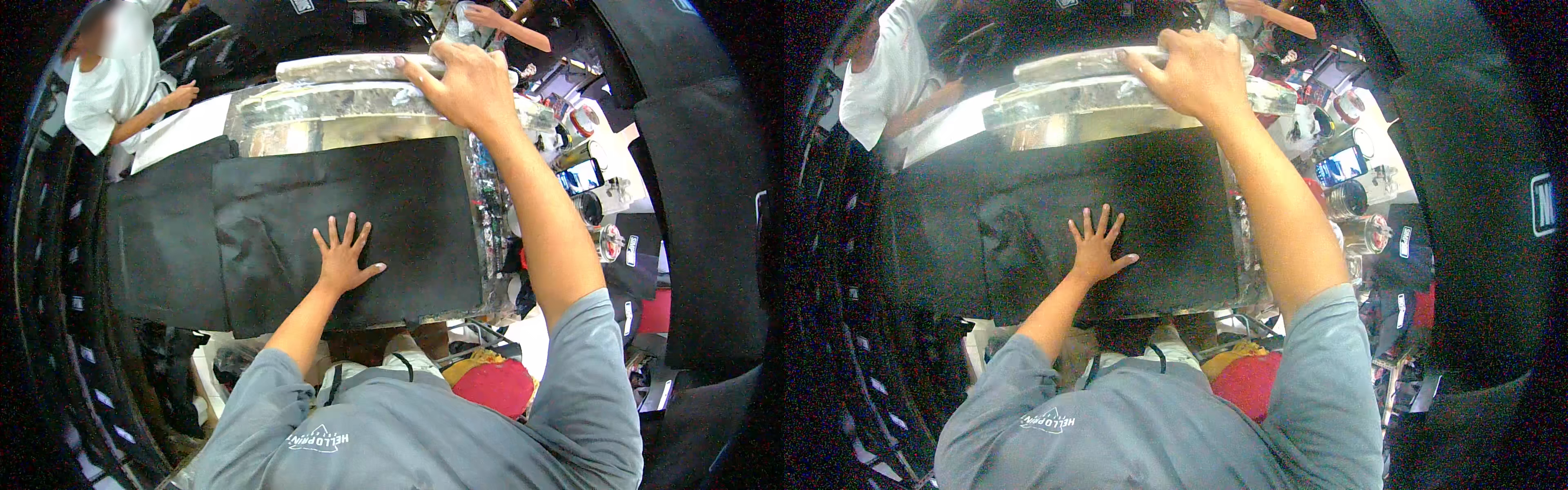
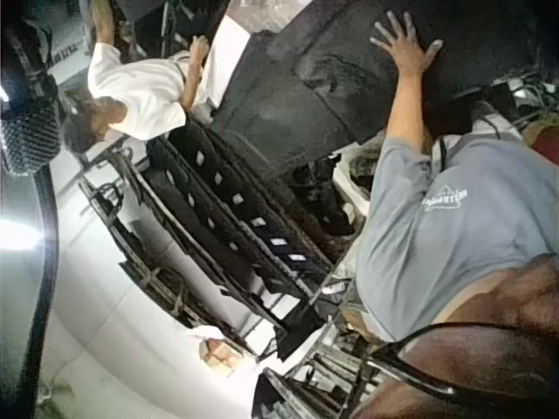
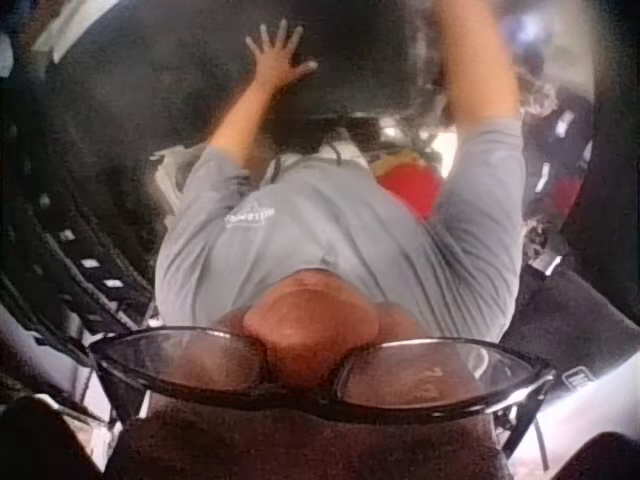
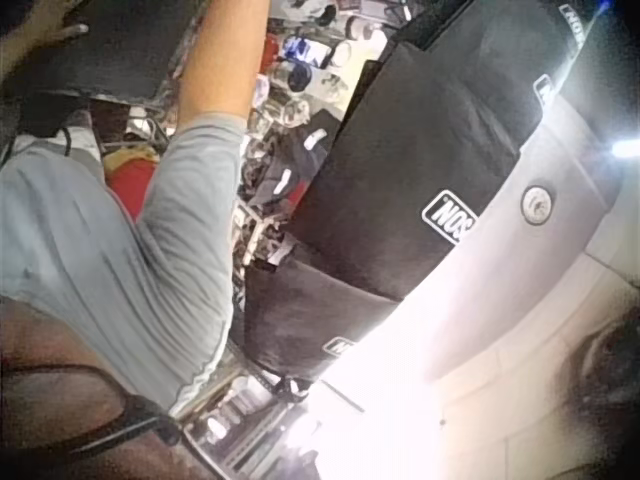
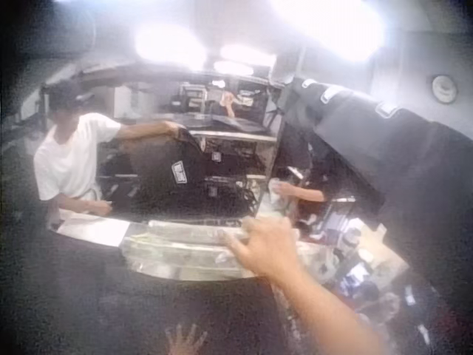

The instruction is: The person screen prints a design onto black bags, applying ink to the screen with a squeegee, lowering the screen onto the bags, and passing the printed bags to another person.

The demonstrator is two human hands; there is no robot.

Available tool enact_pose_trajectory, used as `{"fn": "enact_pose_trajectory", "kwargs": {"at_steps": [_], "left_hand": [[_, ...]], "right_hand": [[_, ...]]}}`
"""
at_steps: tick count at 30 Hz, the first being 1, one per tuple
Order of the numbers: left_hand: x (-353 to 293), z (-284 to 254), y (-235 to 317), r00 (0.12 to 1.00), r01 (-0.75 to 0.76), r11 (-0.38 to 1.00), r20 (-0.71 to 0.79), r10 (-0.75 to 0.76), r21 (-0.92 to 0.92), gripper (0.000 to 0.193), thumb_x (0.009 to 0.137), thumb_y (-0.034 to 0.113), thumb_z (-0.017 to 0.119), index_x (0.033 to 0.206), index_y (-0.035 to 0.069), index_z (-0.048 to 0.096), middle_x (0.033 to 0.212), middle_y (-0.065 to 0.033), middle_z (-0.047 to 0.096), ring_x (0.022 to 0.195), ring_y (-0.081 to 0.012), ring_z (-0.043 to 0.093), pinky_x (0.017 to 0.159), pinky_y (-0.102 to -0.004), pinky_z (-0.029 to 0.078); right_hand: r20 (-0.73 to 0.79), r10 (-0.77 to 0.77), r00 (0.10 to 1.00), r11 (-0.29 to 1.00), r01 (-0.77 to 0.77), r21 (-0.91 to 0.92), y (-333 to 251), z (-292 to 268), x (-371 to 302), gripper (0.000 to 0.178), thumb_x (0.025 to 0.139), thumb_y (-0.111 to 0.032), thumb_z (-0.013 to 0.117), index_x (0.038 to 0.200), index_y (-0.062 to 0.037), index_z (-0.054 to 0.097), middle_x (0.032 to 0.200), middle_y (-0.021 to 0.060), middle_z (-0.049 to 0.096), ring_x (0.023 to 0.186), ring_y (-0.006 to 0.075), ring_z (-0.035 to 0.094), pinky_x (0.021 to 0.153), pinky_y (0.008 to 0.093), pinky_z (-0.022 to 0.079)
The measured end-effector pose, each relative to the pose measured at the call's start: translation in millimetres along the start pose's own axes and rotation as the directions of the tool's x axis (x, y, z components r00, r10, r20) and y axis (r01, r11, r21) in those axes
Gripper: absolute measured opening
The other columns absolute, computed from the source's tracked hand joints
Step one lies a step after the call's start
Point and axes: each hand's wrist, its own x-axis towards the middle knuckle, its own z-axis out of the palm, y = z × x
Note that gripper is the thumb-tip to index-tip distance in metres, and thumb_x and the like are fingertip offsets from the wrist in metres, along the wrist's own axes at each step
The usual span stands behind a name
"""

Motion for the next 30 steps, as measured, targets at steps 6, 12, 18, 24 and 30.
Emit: {"fn": "enact_pose_trajectory", "kwargs": {"at_steps": [6, 12, 18, 24, 30], "left_hand": [[82.6, 5.7, 26.9, 0.996, -0.092, 0.996, 0.001, 0.092, -0.021, 0.105, 0.081, 0.086, 0.052, 0.164, 0.026, 0.030, 0.173, -0.0111, 0.015, 0.156, -0.0499, 0.005, 0.116, -0.0782, -0.004], [110.0, 12.8, 27.3, 0.997, -0.081, 0.996, -0.024, 0.079, -0.049, 0.105, 0.079, 0.087, 0.053, 0.163, 0.027, 0.033, 0.173, -0.0103, 0.017, 0.157, -0.0480, 0.007, 0.117, -0.0767, -0.004], [118.0, 15.7, 34.0, 0.995, -0.077, 0.994, -0.069, 0.071, -0.083, 0.104, 0.077, 0.085, 0.060, 0.160, 0.025, 0.040, 0.172, -0.0124, 0.020, 0.156, -0.0495, 0.009, 0.117, -0.0769, -0.002], [104.7, -60.1, -15.1, 0.910, -0.042, 0.760, -0.340, -0.240, -0.648, 0.065, 0.085, 0.038, 0.084, 0.138, 0.006, 0.064, 0.148, -0.0189, 0.058, 0.142, -0.0400, 0.047, 0.120, -0.0472, 0.036], [-1.9, -207.6, -34.5, 0.958, -0.279, -0.650, -0.247, -0.142, -0.707, 0.122, 0.084, 0.089, 0.042, 0.146, -0.015, 0.030, 0.143, -0.0355, 0.049, 0.138, -0.0456, 0.048, 0.122, -0.0566, 0.032]], "right_hand": [[0.088, 0.031, 0.996, 0.999, -0.033, 0.019, 10.1, -6.7, 35.9, 0.078, 0.090, -0.077, 0.050, 0.090, -0.0037, 0.076, 0.092, 0.0209, 0.075, 0.093, 0.0382, 0.072, 0.086, 0.0548, 0.046], [0.134, 0.023, 0.991, 0.999, -0.018, -0.041, 13.5, -11.9, 46.0, 0.079, 0.093, -0.076, 0.048, 0.097, -0.0031, 0.078, 0.091, 0.0217, 0.075, 0.088, 0.0394, 0.073, 0.085, 0.0517, 0.053], [0.042, -0.016, 0.999, 0.998, 0.019, -0.055, 14.4, -3.8, 41.8, 0.075, 0.093, -0.075, 0.049, 0.094, -0.0047, 0.077, 0.088, 0.0214, 0.074, 0.085, 0.0399, 0.072, 0.081, 0.0531, 0.053], [0.193, 0.048, 0.980, 0.998, -0.055, 0.032, 4.1, -20.1, 36.1, 0.073, 0.097, -0.069, 0.047, 0.082, -0.0015, 0.070, 0.079, 0.0194, 0.069, 0.076, 0.0322, 0.067, 0.075, 0.0453, 0.047], [0.258, -0.132, 0.957, 0.986, 0.154, -0.065, 3.2, 19.7, -48.4, 0.060, 0.089, -0.065, 0.063, 0.109, -0.0087, 0.070, 0.097, 0.0185, 0.073, 0.097, 0.0386, 0.070, 0.081, 0.0555, 0.052]]}}
